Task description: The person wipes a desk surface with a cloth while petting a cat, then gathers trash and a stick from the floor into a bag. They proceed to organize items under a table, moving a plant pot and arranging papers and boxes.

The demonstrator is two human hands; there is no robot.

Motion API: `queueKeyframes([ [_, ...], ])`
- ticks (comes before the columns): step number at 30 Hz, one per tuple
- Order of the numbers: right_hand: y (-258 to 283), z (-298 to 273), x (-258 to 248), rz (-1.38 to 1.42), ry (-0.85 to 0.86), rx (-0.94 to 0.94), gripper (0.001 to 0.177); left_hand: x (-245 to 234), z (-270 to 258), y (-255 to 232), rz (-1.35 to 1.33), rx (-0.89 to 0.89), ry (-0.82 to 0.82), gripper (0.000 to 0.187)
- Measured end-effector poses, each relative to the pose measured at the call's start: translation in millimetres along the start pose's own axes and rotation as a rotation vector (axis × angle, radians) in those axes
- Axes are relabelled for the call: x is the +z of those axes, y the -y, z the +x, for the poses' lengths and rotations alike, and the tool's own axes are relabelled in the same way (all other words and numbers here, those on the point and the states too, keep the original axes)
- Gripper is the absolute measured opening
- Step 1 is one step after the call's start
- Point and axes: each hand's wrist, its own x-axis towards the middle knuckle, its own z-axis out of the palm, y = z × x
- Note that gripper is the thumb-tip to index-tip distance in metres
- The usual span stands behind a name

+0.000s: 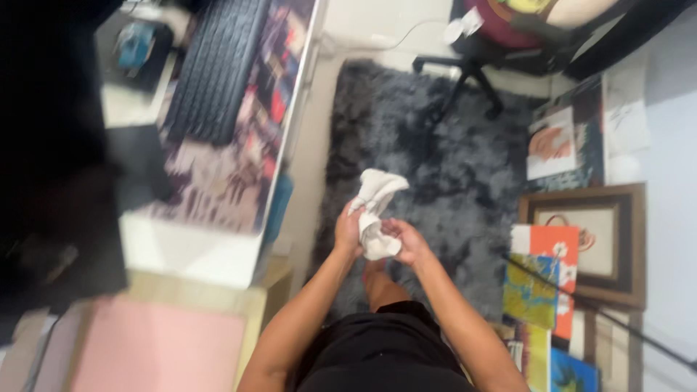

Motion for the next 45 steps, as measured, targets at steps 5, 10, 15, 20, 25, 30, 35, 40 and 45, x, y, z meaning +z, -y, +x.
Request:
queueKeyframes([
  [5,102,27,9,0.006,-0.009,0.003,0.034,68,74,3,-0.053,-0.033,-0.030,0.037],
  [10,196,84,48,0.035,0.012,0.084,0.033,114,172,-20,-0.167,0.033,-0.001,0.032],
  [15,297,175,118,0.039,0.084,0.044,0.037,155,300,-74,-0.229,0.062,0.011,0.033],
  [20,411,260,177,0.043,0.082,-0.003,0.038,216,431,-133,-0.238,-0.003,-0.014,0.035],
  [25,533,330,229,0.073,0.043,-0.036,0.037,299,564,-182,-0.119,-0.025,0.017,0.036],
  [30,646,393,261,0.097,0.060,-0.085,0.036,365,684,-208,-0.194,-0.054,0.062,0.036],
  [35,756,475,289,0.108,0.121,-0.061,0.037,417,807,-223,-0.245,-0.048,0.011,0.037],
  [40,875,560,333,-0.041,0.073,0.033,0.043,467,924,-246,-0.311,0.052,-0.038,0.038],
  [45,972,623,408,-0.207,0.096,0.134,0.043,507,1007,-288,-0.406,0.162,-0.137,0.037],
])
